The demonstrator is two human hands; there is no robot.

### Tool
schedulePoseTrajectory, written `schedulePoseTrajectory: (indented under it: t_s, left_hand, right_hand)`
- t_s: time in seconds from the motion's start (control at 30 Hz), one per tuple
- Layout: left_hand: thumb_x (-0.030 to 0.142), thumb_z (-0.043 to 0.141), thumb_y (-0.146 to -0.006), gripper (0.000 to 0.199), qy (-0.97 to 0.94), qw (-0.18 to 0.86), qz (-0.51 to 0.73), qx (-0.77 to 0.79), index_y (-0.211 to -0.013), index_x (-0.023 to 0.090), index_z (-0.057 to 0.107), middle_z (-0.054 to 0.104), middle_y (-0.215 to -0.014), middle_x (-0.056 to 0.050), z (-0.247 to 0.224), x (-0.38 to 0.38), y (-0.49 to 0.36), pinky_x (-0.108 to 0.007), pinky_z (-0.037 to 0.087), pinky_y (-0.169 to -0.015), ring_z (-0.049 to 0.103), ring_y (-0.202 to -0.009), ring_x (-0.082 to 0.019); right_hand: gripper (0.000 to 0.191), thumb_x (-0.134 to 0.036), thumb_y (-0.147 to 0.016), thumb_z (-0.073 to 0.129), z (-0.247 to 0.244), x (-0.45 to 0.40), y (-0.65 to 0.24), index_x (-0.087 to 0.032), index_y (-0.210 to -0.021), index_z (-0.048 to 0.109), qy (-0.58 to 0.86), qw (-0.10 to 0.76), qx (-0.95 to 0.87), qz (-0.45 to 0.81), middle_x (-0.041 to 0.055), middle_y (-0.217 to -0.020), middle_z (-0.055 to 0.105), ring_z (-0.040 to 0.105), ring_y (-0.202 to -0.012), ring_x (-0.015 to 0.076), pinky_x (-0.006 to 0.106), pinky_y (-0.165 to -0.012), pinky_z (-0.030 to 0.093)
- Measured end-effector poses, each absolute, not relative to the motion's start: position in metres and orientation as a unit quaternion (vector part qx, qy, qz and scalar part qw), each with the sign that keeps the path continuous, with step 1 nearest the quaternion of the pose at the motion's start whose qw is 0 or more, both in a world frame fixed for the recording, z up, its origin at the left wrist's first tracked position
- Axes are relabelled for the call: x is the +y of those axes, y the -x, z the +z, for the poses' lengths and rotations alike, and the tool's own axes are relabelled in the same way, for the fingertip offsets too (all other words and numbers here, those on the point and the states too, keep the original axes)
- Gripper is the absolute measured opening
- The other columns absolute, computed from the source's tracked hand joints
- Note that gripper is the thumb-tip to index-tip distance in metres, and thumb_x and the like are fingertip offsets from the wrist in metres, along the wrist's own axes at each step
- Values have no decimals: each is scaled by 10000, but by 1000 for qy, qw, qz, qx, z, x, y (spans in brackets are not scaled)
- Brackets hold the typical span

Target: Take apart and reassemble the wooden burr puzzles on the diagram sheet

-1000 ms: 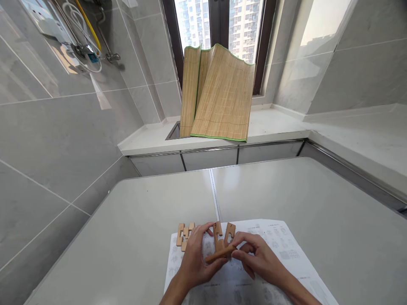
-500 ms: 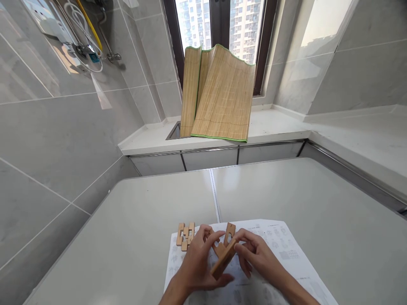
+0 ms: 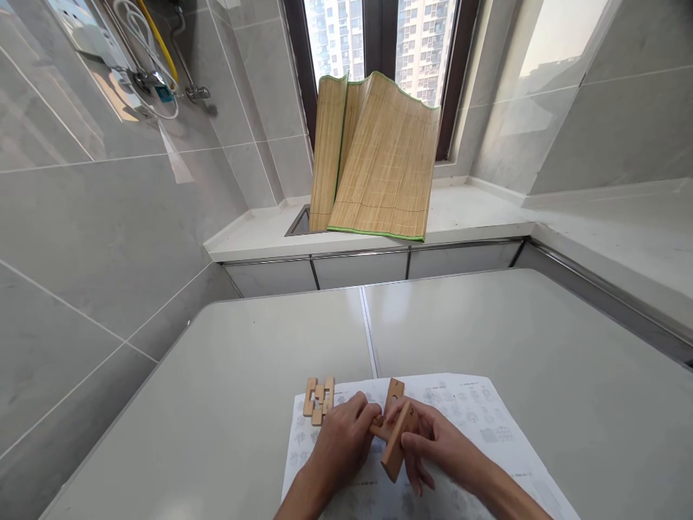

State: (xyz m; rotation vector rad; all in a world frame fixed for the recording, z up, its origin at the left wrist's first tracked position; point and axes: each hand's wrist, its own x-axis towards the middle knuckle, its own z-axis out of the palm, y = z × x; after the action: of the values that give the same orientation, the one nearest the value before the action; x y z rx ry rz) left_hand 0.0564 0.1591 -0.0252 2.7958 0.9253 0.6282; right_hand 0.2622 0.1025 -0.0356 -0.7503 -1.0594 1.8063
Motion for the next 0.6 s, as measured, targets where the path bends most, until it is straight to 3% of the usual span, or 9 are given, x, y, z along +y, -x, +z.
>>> schedulePoseTrajectory:
  t_s: [0.1,0.33,0.6]
  left_hand:
    - [61,439,-909,224,-925,68,204,314,-986,230,563,587,-835,-16,-24,159,-56,-252,392,-571,565,-647,-171]
    - [57,453,-888,223,-928,54,206,305,-990,233,543,593,-826,-12,-23,158,-57,-256,380,-563,579,-649,-174]
    - [52,452,-886,227,-933,53,220,279,-1021,225,510,588,-812,-6,-26,159,-57,-269,358,-558,559,-641,-179]
  right_hand:
    - [508,-561,-861,792,-36,102,-262,-194,-1078,514,296,439,-408,743,13,-722,706,672,-436,145,156,-336,337]
    - [441,-503,-855,819,-30,102,-267,-190,-1002,545,260,459,-390,755,-57,-669,622,387,-292,10,150,-312,247]
    - [447,-435,-820,863,-32,104,-269,-191,-995,532,210,456,-372,781,-44,-735,647,461,-303,17,134,-300,255]
